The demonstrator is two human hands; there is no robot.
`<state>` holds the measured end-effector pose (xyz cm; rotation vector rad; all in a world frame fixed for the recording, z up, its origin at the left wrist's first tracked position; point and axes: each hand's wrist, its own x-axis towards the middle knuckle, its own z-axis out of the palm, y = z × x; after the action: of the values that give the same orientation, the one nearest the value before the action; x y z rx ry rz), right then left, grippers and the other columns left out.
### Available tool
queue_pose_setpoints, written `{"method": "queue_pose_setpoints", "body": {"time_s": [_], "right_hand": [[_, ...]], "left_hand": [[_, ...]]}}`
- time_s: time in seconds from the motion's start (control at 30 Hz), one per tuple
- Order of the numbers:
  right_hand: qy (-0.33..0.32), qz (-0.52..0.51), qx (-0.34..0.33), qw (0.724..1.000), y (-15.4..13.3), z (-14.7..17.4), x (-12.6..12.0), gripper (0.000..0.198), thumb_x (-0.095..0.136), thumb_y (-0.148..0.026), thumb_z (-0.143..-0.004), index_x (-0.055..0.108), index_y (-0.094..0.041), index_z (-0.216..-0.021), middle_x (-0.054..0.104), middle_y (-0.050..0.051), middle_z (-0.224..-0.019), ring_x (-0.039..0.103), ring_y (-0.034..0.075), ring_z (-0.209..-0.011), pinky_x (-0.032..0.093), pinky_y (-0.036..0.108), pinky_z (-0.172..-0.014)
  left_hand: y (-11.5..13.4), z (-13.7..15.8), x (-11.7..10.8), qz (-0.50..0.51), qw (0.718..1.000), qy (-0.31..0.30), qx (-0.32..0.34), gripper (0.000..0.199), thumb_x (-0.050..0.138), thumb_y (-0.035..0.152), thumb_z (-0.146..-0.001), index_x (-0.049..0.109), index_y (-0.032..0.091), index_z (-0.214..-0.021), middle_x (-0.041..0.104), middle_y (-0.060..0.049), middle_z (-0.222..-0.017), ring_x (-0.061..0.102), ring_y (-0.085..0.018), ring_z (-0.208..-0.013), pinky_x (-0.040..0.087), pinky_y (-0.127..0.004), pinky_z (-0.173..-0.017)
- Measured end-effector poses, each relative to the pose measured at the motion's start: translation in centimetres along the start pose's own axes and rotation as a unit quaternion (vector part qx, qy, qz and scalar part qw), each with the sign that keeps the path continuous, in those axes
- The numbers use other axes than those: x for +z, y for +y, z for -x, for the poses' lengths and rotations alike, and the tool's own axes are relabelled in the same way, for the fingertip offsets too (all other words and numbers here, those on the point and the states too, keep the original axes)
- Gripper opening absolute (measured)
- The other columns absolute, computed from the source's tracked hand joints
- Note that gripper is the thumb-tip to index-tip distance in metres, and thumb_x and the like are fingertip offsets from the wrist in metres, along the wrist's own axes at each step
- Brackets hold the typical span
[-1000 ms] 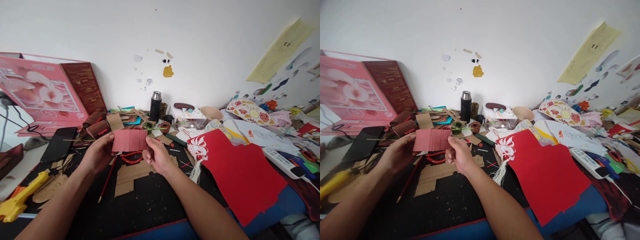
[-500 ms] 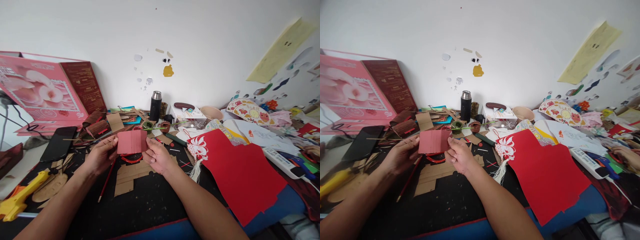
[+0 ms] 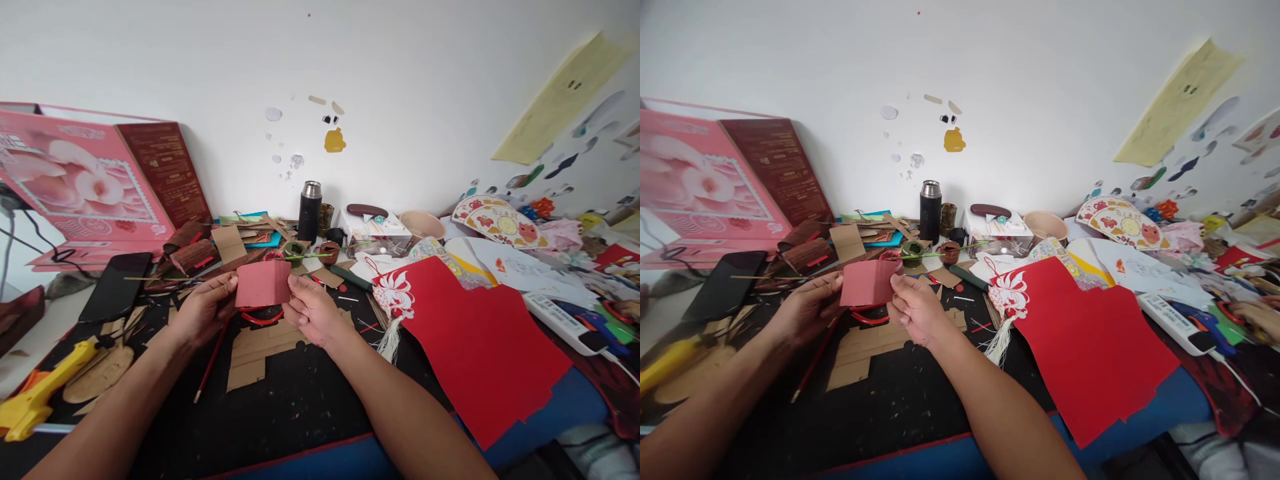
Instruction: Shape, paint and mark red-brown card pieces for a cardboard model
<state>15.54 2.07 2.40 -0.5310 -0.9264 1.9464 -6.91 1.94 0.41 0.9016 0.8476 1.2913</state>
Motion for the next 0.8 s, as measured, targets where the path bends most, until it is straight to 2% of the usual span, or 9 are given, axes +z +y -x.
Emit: {"method": "queue_pose_setpoints", "body": {"time_s": [0.17,0.3,0.4,0.63,0.8], "right_hand": [[0.005,-0.002,-0.007,1.0,-0.1,0.0,0.2,0.067,0.099,-0.064,-0.07,0.047,-0.024,-0.067,0.028,-0.015,-0.042,0.021,0.005,-0.039,0.015,0.025,-0.044],[0.012,0.014,-0.026,0.999,-0.3,0.0,0.3,0.067,0.095,-0.065,-0.075,0.043,-0.024,-0.065,0.027,-0.014,-0.043,0.024,0.006,-0.039,0.015,0.026,-0.045],[0.026,0.033,-0.029,0.999,-0.3,0.0,0.2,0.065,0.093,-0.065,-0.077,0.043,-0.025,-0.066,0.028,-0.014,-0.044,0.025,0.006,-0.04,0.016,0.026,-0.045],[0.052,0.059,-0.019,0.997,0.2,-0.4,-0.4,0.064,0.09,-0.068,-0.077,0.046,-0.024,-0.065,0.042,-0.011,-0.046,0.036,0.007,-0.04,0.019,0.026,-0.042],[0.066,0.079,-0.037,0.994,0.2,-0.6,-0.7,0.064,0.089,-0.069,-0.077,0.047,-0.023,-0.063,0.044,-0.01,-0.047,0.038,0.007,-0.038,0.019,0.025,-0.041]], "left_hand": [[-0.1,0.0,-0.3,0.001,1.0,-0.002,-0.006,0.031,0.091,0.035,-0.082,0.068,0.014,-0.079,0.051,0.006,-0.057,0.029,-0.002,-0.04,0.026,-0.015,-0.04],[0.6,0.0,-0.5,0.037,0.999,-0.008,-0.015,0.025,0.088,0.029,-0.084,0.066,0.015,-0.086,0.053,0.005,-0.06,0.032,-0.003,-0.04,0.029,-0.016,-0.038],[0.9,-0.1,-0.8,0.067,0.997,-0.023,-0.024,0.024,0.087,0.027,-0.086,0.066,0.016,-0.09,0.049,0.008,-0.055,0.03,-0.003,-0.038,0.03,-0.016,-0.038],[1.1,0.0,-1.1,0.057,0.998,-0.036,-0.014,0.033,0.089,0.034,-0.089,0.063,0.017,-0.082,0.042,0.01,-0.048,0.029,-0.004,-0.037,0.032,-0.016,-0.04],[1.3,-0.1,-1.3,0.029,1.0,-0.001,0.001,0.039,0.093,0.036,-0.085,0.06,0.017,-0.075,0.042,0.009,-0.046,0.03,-0.004,-0.037,0.031,-0.016,-0.04]]}}
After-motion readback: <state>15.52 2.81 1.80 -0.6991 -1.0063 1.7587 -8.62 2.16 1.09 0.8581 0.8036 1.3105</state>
